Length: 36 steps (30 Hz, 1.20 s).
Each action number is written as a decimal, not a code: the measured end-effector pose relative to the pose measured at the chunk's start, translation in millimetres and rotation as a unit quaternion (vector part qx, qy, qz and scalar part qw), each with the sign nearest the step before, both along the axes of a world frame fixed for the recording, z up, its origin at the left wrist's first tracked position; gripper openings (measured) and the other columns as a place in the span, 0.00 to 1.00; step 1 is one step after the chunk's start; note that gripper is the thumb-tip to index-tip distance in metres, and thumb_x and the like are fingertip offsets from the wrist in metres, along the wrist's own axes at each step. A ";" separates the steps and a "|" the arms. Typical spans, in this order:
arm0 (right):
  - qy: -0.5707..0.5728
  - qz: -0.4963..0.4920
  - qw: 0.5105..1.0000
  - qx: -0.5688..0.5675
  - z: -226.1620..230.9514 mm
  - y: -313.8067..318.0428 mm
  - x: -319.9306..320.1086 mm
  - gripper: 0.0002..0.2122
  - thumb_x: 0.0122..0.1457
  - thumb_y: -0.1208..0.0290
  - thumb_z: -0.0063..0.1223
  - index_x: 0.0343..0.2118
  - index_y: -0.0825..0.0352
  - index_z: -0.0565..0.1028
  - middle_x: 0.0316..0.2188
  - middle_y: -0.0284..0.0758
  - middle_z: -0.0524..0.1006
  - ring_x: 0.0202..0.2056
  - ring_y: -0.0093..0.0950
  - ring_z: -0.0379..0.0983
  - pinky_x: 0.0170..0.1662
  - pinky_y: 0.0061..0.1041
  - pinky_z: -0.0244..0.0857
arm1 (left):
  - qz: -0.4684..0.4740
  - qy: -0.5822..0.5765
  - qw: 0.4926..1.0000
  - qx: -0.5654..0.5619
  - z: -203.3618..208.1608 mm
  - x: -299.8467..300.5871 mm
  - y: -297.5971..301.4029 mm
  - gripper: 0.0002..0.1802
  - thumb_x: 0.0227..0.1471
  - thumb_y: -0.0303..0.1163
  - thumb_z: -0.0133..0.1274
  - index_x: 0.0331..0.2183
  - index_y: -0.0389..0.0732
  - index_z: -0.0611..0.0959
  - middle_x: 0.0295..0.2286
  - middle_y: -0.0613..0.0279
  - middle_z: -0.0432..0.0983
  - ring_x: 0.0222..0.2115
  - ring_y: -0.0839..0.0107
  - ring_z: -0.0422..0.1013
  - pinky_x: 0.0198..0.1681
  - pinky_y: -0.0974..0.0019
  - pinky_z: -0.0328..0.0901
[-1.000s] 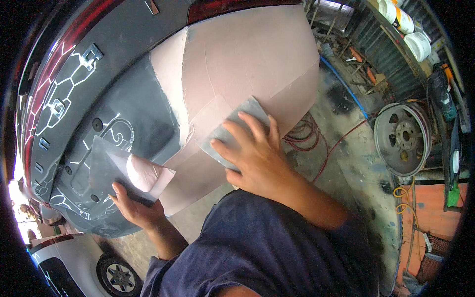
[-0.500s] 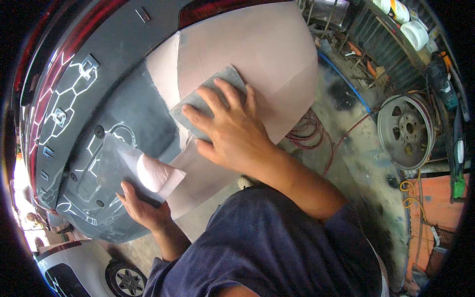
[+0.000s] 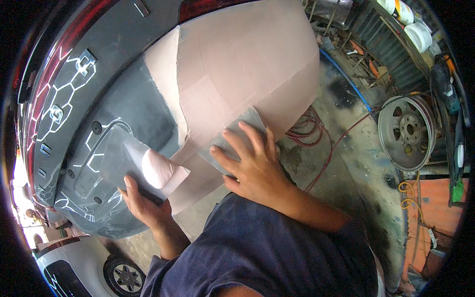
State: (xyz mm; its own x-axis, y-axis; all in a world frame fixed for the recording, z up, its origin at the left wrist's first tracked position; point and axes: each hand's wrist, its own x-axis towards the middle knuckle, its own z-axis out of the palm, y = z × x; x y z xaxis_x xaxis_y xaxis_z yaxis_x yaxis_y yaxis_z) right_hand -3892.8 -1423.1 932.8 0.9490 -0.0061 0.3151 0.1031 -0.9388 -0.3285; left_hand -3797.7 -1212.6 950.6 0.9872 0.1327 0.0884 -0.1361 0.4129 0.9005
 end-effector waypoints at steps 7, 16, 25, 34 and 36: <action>-0.019 0.102 0.949 0.297 39.9 -31.6 -26.5 0.30 0.50 0.63 0.64 0.58 0.60 0.71 0.62 0.47 0.61 0.64 0.50 0.55 0.64 0.51 0.50 | -0.119 0.090 0.989 -0.011 0.7 -8.9 -31.4 0.26 0.60 0.36 0.53 0.55 0.34 0.67 0.46 0.53 0.73 0.45 0.63 0.73 0.49 0.59 0.70; -0.046 0.181 0.951 0.248 43.7 -43.8 -36.1 0.29 0.53 0.60 0.62 0.60 0.58 0.71 0.63 0.47 0.61 0.65 0.50 0.55 0.65 0.49 0.52 | -0.223 0.155 0.959 -0.079 20.8 -18.6 -70.5 0.22 0.60 0.32 0.53 0.53 0.35 0.68 0.43 0.55 0.74 0.42 0.66 0.74 0.46 0.63 0.71; -0.084 0.072 0.993 0.029 77.5 -41.1 -39.3 0.29 0.47 0.58 0.63 0.57 0.49 0.73 0.60 0.42 0.64 0.63 0.49 0.55 0.61 0.59 0.50 | -0.066 -0.123 0.990 0.008 27.0 -14.9 -70.8 0.22 0.64 0.33 0.49 0.55 0.34 0.67 0.49 0.53 0.71 0.48 0.65 0.70 0.55 0.62 0.64; -0.068 0.126 0.989 0.042 67.6 -31.1 -23.9 0.29 0.48 0.58 0.63 0.56 0.50 0.73 0.59 0.41 0.63 0.63 0.47 0.56 0.61 0.59 0.47 | -0.074 -0.181 0.980 0.047 20.6 -16.1 -82.1 0.22 0.65 0.32 0.47 0.56 0.33 0.66 0.50 0.52 0.70 0.50 0.65 0.69 0.56 0.61 0.64; -0.050 0.132 0.989 0.043 61.0 -31.7 -19.1 0.28 0.48 0.58 0.63 0.56 0.50 0.73 0.59 0.41 0.64 0.63 0.46 0.56 0.62 0.58 0.48 | -0.025 -0.177 0.983 0.030 26.1 -11.1 -79.6 0.22 0.64 0.31 0.48 0.57 0.34 0.66 0.51 0.52 0.70 0.50 0.63 0.69 0.56 0.59 0.64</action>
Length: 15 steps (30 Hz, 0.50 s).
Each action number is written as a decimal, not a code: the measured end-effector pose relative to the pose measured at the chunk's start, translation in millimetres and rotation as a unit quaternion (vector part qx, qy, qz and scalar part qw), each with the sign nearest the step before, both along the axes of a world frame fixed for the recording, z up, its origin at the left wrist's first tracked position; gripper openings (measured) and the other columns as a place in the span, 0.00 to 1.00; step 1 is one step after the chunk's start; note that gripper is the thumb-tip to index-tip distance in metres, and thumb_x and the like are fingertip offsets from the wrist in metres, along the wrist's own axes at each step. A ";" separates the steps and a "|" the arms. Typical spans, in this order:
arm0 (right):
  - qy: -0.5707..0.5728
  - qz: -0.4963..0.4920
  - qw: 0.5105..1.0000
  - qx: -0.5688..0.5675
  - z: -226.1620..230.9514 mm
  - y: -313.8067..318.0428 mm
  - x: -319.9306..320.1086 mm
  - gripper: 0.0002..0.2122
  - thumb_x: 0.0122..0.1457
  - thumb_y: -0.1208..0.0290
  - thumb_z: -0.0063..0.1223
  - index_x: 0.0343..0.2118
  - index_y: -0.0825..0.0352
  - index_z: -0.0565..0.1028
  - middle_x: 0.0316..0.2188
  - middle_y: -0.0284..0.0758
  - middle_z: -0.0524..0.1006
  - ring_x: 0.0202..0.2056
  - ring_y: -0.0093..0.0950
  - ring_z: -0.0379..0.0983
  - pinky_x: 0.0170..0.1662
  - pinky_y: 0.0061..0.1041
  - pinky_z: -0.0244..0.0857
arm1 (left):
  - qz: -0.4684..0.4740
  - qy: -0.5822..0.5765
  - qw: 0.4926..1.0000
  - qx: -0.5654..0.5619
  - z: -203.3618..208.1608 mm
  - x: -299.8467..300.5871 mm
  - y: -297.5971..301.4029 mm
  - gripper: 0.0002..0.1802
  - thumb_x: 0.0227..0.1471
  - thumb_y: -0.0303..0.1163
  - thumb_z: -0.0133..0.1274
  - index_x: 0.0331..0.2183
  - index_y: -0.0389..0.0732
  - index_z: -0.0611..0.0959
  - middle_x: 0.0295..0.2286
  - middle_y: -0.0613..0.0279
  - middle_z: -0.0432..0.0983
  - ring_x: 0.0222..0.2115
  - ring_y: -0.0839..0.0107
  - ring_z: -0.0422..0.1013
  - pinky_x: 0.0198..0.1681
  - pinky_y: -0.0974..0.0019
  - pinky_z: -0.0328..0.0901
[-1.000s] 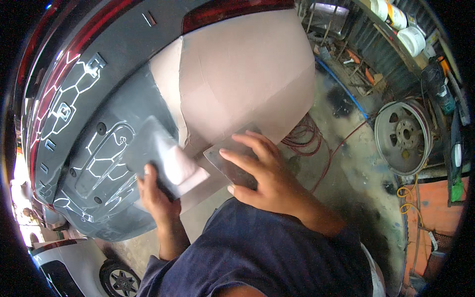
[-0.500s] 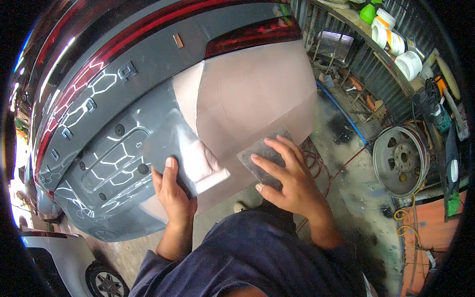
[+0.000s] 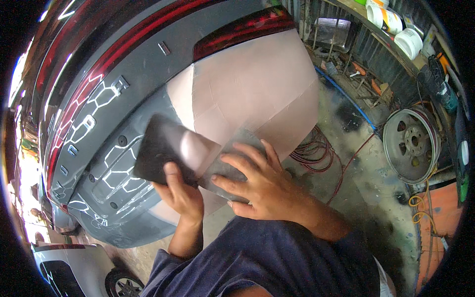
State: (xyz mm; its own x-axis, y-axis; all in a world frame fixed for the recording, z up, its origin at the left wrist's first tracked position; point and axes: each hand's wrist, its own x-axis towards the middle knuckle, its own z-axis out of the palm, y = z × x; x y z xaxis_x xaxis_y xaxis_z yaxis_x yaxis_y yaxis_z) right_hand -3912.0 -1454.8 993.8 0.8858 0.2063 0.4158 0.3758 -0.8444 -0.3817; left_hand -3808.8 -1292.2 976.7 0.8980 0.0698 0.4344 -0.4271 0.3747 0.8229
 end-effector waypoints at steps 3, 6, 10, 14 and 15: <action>0.006 -0.033 0.999 0.021 -3.2 -13.7 14.7 0.27 0.50 0.59 0.62 0.56 0.52 0.74 0.60 0.41 0.64 0.64 0.46 0.56 0.65 0.50 0.47 | 0.051 -0.016 0.996 -0.075 21.3 10.1 17.1 0.25 0.63 0.33 0.50 0.58 0.37 0.66 0.53 0.50 0.68 0.53 0.58 0.69 0.58 0.53 0.65; -0.072 -0.101 0.989 0.075 -4.1 -28.4 48.3 0.28 0.50 0.62 0.61 0.57 0.54 0.73 0.62 0.41 0.63 0.64 0.46 0.55 0.66 0.47 0.48 | 0.103 -0.029 0.991 -0.074 29.8 9.5 22.3 0.29 0.63 0.36 0.51 0.61 0.36 0.63 0.55 0.48 0.66 0.54 0.57 0.68 0.59 0.53 0.64; -0.142 -0.154 0.975 0.071 -3.6 -33.4 93.6 0.28 0.51 0.65 0.60 0.59 0.56 0.72 0.62 0.42 0.62 0.64 0.46 0.55 0.66 0.46 0.47 | 0.094 0.011 0.995 -0.035 12.4 2.2 25.7 0.32 0.63 0.37 0.51 0.62 0.35 0.61 0.58 0.47 0.64 0.54 0.56 0.67 0.59 0.54 0.63; -0.191 -0.160 0.967 0.056 -2.4 -36.7 114.7 0.27 0.51 0.63 0.59 0.58 0.54 0.73 0.61 0.42 0.63 0.63 0.46 0.54 0.63 0.50 0.48 | 0.075 0.048 0.995 -0.044 2.1 3.5 25.7 0.30 0.63 0.37 0.51 0.60 0.34 0.64 0.54 0.50 0.67 0.54 0.59 0.67 0.58 0.55 0.62; -0.209 -0.158 0.963 0.055 -4.3 -37.8 120.4 0.27 0.50 0.61 0.59 0.57 0.54 0.73 0.60 0.42 0.63 0.63 0.46 0.54 0.62 0.52 0.49 | 0.079 0.046 0.995 -0.040 0.7 4.6 26.8 0.30 0.63 0.37 0.52 0.60 0.34 0.64 0.54 0.50 0.67 0.54 0.59 0.67 0.58 0.55 0.62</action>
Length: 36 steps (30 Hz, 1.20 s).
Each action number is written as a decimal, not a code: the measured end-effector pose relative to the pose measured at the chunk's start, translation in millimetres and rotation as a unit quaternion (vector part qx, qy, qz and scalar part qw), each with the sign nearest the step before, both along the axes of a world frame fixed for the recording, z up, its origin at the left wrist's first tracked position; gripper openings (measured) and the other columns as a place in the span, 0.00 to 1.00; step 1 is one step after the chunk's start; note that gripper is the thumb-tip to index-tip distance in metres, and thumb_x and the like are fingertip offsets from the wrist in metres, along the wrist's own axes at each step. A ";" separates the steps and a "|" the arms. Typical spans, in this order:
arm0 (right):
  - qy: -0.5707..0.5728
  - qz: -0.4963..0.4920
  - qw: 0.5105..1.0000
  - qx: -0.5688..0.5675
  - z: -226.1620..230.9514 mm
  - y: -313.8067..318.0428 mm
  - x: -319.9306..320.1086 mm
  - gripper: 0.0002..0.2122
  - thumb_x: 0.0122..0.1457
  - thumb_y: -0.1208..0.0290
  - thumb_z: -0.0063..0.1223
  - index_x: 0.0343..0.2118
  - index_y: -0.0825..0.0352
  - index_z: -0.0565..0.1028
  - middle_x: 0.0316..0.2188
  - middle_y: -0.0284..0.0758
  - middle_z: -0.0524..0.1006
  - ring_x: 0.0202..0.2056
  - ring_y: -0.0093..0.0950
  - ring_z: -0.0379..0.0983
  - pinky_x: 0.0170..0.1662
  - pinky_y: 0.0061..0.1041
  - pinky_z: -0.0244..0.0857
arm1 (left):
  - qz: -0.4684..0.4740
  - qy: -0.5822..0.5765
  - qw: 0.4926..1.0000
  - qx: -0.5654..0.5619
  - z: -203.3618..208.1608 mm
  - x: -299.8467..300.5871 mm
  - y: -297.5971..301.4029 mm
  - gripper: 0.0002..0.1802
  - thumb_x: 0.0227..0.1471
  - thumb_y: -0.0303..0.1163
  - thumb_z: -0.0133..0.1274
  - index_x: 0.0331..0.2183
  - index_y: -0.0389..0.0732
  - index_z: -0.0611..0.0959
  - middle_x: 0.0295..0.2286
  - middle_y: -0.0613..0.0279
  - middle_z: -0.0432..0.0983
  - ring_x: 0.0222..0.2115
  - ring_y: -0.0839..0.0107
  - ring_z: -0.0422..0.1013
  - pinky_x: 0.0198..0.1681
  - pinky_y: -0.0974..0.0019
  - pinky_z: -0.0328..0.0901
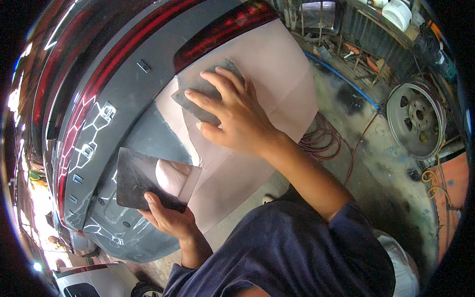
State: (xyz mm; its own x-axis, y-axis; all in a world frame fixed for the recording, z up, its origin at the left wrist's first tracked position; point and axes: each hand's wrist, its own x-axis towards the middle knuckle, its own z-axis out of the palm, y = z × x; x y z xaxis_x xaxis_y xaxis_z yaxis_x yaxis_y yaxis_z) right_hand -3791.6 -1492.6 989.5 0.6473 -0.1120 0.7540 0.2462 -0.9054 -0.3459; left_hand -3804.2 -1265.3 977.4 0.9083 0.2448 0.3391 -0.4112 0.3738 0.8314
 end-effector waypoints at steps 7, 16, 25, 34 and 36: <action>-0.021 -0.054 0.998 -0.008 -4.5 -0.7 19.4 0.26 0.50 0.61 0.60 0.56 0.53 0.74 0.59 0.40 0.65 0.62 0.45 0.55 0.61 0.53 0.49 | 0.000 0.005 1.000 0.008 -4.5 5.8 4.7 0.30 0.63 0.37 0.51 0.61 0.35 0.63 0.54 0.50 0.67 0.53 0.60 0.67 0.58 0.55 0.63; -0.031 -0.041 0.998 -0.040 3.6 -8.7 28.3 0.26 0.49 0.59 0.60 0.54 0.53 0.76 0.58 0.39 0.65 0.62 0.42 0.56 0.60 0.52 0.50 | 0.021 -0.022 0.994 0.102 -21.2 12.1 17.8 0.30 0.65 0.37 0.48 0.60 0.29 0.61 0.55 0.49 0.66 0.53 0.62 0.67 0.58 0.59 0.62; -0.008 -0.045 0.998 -0.048 -11.1 -2.9 29.9 0.27 0.49 0.59 0.61 0.55 0.51 0.75 0.59 0.38 0.64 0.62 0.44 0.55 0.60 0.54 0.50 | -0.001 0.027 0.999 0.016 -10.1 12.4 7.3 0.29 0.66 0.37 0.47 0.60 0.29 0.62 0.54 0.50 0.67 0.53 0.63 0.67 0.58 0.59 0.63; 0.031 -0.028 0.999 -0.026 1.6 1.8 14.7 0.28 0.52 0.59 0.60 0.59 0.52 0.72 0.62 0.39 0.62 0.64 0.45 0.54 0.63 0.48 0.50 | -0.004 0.019 0.998 0.054 -15.4 13.0 10.8 0.28 0.65 0.35 0.47 0.60 0.30 0.63 0.55 0.46 0.65 0.53 0.59 0.67 0.58 0.58 0.63; 0.024 -0.038 0.998 -0.033 -3.7 8.3 21.8 0.28 0.53 0.57 0.60 0.60 0.51 0.71 0.62 0.39 0.62 0.64 0.45 0.53 0.63 0.49 0.50 | 0.002 0.006 0.998 0.066 -19.7 13.6 13.5 0.26 0.65 0.33 0.47 0.60 0.31 0.65 0.55 0.42 0.65 0.53 0.55 0.67 0.57 0.56 0.63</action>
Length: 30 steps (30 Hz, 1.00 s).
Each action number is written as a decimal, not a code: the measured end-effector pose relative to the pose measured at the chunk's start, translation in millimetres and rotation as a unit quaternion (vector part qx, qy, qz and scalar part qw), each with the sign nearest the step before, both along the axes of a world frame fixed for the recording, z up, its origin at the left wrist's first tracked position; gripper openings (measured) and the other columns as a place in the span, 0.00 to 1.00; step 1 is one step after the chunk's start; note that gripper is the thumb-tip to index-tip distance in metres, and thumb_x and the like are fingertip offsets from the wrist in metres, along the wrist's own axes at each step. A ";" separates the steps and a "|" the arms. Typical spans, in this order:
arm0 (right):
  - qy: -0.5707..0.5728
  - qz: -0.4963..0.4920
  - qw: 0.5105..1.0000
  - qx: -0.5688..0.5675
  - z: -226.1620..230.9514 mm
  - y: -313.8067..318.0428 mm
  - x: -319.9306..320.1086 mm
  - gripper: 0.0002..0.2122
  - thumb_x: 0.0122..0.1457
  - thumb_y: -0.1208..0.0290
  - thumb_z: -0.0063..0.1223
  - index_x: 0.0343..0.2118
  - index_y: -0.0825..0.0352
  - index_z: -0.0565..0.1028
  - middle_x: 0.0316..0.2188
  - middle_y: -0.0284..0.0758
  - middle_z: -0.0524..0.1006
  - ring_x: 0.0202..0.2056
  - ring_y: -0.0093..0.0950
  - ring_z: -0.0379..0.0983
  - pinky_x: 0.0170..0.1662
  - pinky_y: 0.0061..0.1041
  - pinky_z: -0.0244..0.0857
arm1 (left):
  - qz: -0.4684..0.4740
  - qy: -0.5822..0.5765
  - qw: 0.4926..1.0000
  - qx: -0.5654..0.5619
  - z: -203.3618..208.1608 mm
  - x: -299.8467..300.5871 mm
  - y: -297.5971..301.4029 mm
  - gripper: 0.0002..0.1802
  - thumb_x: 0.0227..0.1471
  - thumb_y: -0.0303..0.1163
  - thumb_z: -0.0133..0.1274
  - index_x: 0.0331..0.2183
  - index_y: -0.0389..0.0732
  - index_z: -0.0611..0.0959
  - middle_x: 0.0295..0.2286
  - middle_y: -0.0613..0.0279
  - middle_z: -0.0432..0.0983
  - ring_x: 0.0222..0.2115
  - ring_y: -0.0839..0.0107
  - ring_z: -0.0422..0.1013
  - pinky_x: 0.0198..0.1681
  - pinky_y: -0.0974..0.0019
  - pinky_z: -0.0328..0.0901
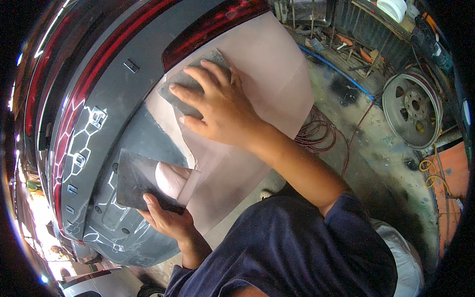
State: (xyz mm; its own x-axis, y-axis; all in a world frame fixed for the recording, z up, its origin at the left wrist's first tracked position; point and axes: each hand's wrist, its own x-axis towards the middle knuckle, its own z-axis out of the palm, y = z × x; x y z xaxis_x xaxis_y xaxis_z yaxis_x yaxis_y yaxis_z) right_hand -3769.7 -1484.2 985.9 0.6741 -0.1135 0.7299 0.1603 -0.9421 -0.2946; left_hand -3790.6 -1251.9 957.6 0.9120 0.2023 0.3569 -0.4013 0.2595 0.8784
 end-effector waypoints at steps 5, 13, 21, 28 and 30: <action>0.065 -0.018 0.997 -0.029 -27.2 24.9 -24.6 0.27 0.55 0.56 0.59 0.60 0.49 0.71 0.62 0.39 0.61 0.65 0.46 0.52 0.63 0.54 0.47 | 0.003 -0.023 1.000 0.020 -10.9 3.3 7.8 0.21 0.64 0.28 0.47 0.57 0.33 0.70 0.54 0.36 0.64 0.52 0.47 0.67 0.56 0.51 0.64; 0.017 0.028 0.999 0.020 1.8 10.1 -23.7 0.26 0.53 0.56 0.61 0.56 0.56 0.73 0.60 0.41 0.65 0.62 0.46 0.55 0.60 0.56 0.49 | -0.043 -0.045 0.998 0.025 7.5 2.0 4.3 0.21 0.67 0.34 0.46 0.54 0.27 0.71 0.51 0.46 0.66 0.50 0.63 0.68 0.53 0.60 0.66; 0.134 0.055 0.989 0.002 -1.0 16.6 -62.1 0.25 0.51 0.61 0.61 0.55 0.57 0.75 0.60 0.41 0.66 0.63 0.45 0.56 0.62 0.51 0.50 | -0.103 0.090 0.989 -0.058 19.9 10.9 -3.6 0.24 0.63 0.35 0.51 0.56 0.33 0.67 0.46 0.52 0.72 0.46 0.62 0.73 0.50 0.57 0.70; 0.062 0.381 0.885 0.260 36.6 8.1 -112.7 0.29 0.53 0.62 0.60 0.59 0.61 0.70 0.64 0.49 0.61 0.66 0.49 0.55 0.66 0.51 0.48 | -0.262 0.226 0.930 -0.119 36.4 17.5 -35.8 0.22 0.62 0.33 0.52 0.53 0.34 0.67 0.44 0.51 0.75 0.42 0.61 0.77 0.45 0.59 0.74; 0.080 0.445 0.858 0.244 37.1 14.6 -117.8 0.31 0.52 0.61 0.61 0.61 0.59 0.70 0.64 0.49 0.60 0.66 0.51 0.54 0.66 0.50 0.49 | -0.303 0.246 0.912 -0.131 49.4 12.9 -43.4 0.21 0.62 0.31 0.50 0.53 0.34 0.68 0.44 0.53 0.75 0.42 0.66 0.76 0.44 0.64 0.73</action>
State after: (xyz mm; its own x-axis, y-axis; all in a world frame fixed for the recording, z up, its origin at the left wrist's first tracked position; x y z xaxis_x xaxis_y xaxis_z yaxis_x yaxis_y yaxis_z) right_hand -3887.5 -1469.6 1023.0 0.7394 0.2314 0.6323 0.6730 -0.2255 -0.7044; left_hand -3777.8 -1295.3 1007.1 0.9217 -0.3712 -0.1128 0.3100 0.5296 0.7896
